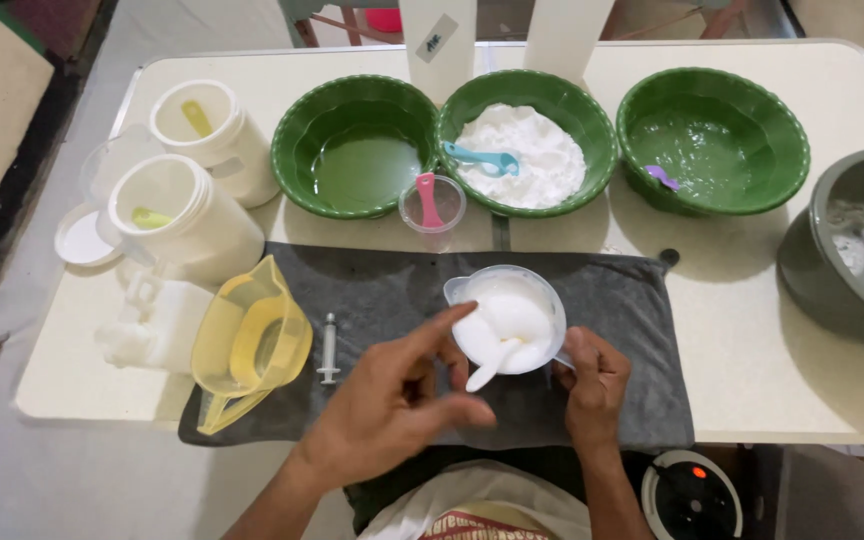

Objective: Mixing white liquid in a small cup using a spoon and adding more liquid from a pitcher.

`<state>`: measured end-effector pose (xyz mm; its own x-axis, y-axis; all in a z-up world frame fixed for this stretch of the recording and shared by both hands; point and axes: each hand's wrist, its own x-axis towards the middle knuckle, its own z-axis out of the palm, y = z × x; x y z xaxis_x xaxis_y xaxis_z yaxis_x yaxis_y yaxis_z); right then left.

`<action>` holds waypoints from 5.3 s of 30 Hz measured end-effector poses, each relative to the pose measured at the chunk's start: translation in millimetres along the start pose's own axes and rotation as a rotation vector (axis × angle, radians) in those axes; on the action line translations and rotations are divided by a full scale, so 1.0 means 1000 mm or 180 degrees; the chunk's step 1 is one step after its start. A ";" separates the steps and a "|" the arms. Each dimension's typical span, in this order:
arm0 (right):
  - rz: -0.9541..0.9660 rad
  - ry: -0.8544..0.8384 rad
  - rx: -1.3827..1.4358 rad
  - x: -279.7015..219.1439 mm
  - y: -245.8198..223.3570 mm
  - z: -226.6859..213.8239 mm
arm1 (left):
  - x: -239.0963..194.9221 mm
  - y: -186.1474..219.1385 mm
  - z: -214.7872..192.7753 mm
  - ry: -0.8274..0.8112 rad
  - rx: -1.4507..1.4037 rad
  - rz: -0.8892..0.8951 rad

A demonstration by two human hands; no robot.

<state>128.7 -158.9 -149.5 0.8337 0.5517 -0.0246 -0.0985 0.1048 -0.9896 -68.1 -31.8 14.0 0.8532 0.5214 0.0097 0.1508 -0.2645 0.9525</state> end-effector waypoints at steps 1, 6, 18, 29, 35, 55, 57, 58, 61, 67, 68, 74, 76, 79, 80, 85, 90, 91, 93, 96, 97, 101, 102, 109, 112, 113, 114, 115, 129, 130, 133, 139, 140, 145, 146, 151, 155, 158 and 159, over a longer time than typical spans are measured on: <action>0.0008 -0.0051 0.0012 0.001 0.007 -0.006 | -0.004 -0.006 -0.003 0.0048 0.0014 -0.0017; -0.0143 -0.0524 -0.0031 0.002 -0.023 0.003 | -0.033 0.006 -0.031 0.0398 -0.1223 -0.0078; 0.0001 -0.0762 -0.0234 0.004 -0.029 0.000 | -0.071 0.021 -0.095 0.1700 0.2487 0.0224; -0.0068 -0.0627 -0.0386 0.004 -0.029 0.001 | -0.134 -0.022 -0.091 0.1668 0.2990 -0.2488; -0.0105 -0.0756 -0.0342 0.004 -0.028 -0.003 | -0.151 -0.066 -0.079 0.2485 0.1084 -0.1956; 0.0120 -0.0284 -0.0775 0.015 -0.027 -0.006 | -0.135 -0.069 -0.061 0.2895 -0.0164 -0.1544; -0.0155 -0.0309 -0.0833 0.012 -0.034 -0.004 | -0.134 -0.046 -0.061 0.2894 0.0056 -0.1677; -0.0158 -0.0316 -0.0826 0.012 -0.032 -0.006 | -0.132 -0.041 -0.062 0.2902 0.0060 -0.1673; -0.0474 -0.0453 -0.0686 0.012 -0.022 -0.011 | -0.130 -0.027 -0.068 0.2748 0.0065 -0.1563; -0.0777 -0.0553 -0.0141 0.012 -0.014 -0.015 | -0.114 -0.012 -0.082 0.2055 0.0437 -0.0956; -0.0835 -0.0574 -0.0191 0.013 -0.013 -0.015 | -0.110 -0.006 -0.083 0.1946 0.0699 -0.0860; -0.0824 -0.0648 -0.0017 0.013 -0.018 -0.012 | -0.089 0.018 -0.083 0.1632 0.1360 -0.0552; -0.0849 -0.0667 -0.0016 0.011 -0.025 -0.008 | -0.085 0.022 -0.082 0.1563 0.1464 -0.0461; -0.1157 -0.0765 -0.0047 0.010 -0.036 -0.002 | -0.078 0.028 -0.080 0.1482 0.1784 -0.0514; -0.1208 -0.0823 -0.0096 0.011 -0.037 -0.002 | -0.075 0.029 -0.079 0.1416 0.1783 -0.0484; -0.1092 -0.0753 -0.0342 0.011 -0.035 -0.005 | -0.062 0.040 -0.077 0.1243 0.1851 -0.0244; -0.1191 -0.0831 -0.0234 0.012 -0.035 -0.005 | -0.054 0.046 -0.076 0.1093 0.1898 -0.0123; -0.1202 -0.0828 -0.0221 0.013 -0.034 -0.003 | -0.053 0.048 -0.077 0.1097 0.1911 -0.0112; -0.1284 -0.0915 0.0021 0.013 -0.032 -0.004 | -0.051 0.049 -0.076 0.1072 0.2046 -0.0108; -0.1336 -0.0927 -0.0002 0.012 -0.035 -0.003 | -0.049 0.054 -0.075 0.1016 0.2192 -0.0065; -0.1327 -0.0929 -0.0004 0.012 -0.033 -0.003 | -0.048 0.055 -0.074 0.1012 0.2190 -0.0074; -0.1304 -0.0886 0.0040 0.013 -0.031 -0.004 | -0.046 0.058 -0.073 0.1015 0.2245 0.0072; -0.1262 -0.0889 0.0010 0.012 -0.032 -0.005 | -0.046 0.058 -0.072 0.1008 0.2241 0.0084; -0.1293 -0.0880 -0.0053 0.011 -0.040 -0.001 | -0.047 0.056 -0.073 0.1026 0.2350 0.0138; -0.1303 -0.0872 -0.0196 0.010 -0.042 -0.001 | -0.049 0.056 -0.074 0.1021 0.2403 0.0162; -0.1308 -0.0877 -0.0210 0.010 -0.041 -0.002 | -0.049 0.057 -0.074 0.1023 0.2440 0.0109; -0.1313 -0.0883 -0.0224 0.010 -0.041 -0.002 | -0.049 0.057 -0.074 0.1026 0.2478 0.0054; -0.1311 -0.0882 -0.0225 0.011 -0.041 -0.002 | -0.048 0.057 -0.074 0.1024 0.2477 0.0054; -0.1244 -0.0876 -0.0414 0.010 -0.040 -0.004 | -0.050 0.058 -0.074 0.1053 0.2553 0.0083; -0.1246 -0.0874 -0.0413 0.010 -0.040 -0.004 | -0.051 0.058 -0.075 0.1053 0.2554 0.0086; -0.1176 -0.0835 -0.0475 0.010 -0.038 -0.006 | -0.051 0.059 -0.075 0.1076 0.2562 0.0131; -0.1153 -0.0746 -0.0637 0.010 -0.036 -0.007 | -0.051 0.060 -0.074 0.1106 0.2646 0.0136; -0.1124 -0.0765 -0.0585 0.010 -0.037 -0.007 | -0.051 0.060 -0.074 0.1112 0.2633 0.0159; -0.1118 -0.0826 -0.0542 0.009 -0.041 -0.005 | -0.051 0.062 -0.074 0.1125 0.2695 0.0148; -0.1141 -0.0835 -0.0541 0.009 -0.041 -0.005 | -0.051 0.062 -0.075 0.1127 0.2676 0.0148; -0.1119 -0.0813 -0.0563 0.010 -0.039 -0.006 | -0.051 0.063 -0.074 0.1127 0.2683 0.0103; -0.1152 -0.0822 -0.0598 0.009 -0.040 -0.006 | -0.051 0.063 -0.073 0.1138 0.2650 0.0135; -0.1162 -0.0824 -0.0579 0.009 -0.041 -0.006 | -0.050 0.065 -0.072 0.1158 0.2662 0.0175; -0.1176 -0.0832 -0.0569 0.010 -0.041 -0.006 | -0.050 0.066 -0.072 0.1147 0.2654 0.0147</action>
<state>143.7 -162.6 -110.4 0.6286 0.6961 0.3469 0.2924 0.2018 -0.9348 -136.7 -16.8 98.4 0.6807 0.6808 0.2706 0.5522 -0.7195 0.4210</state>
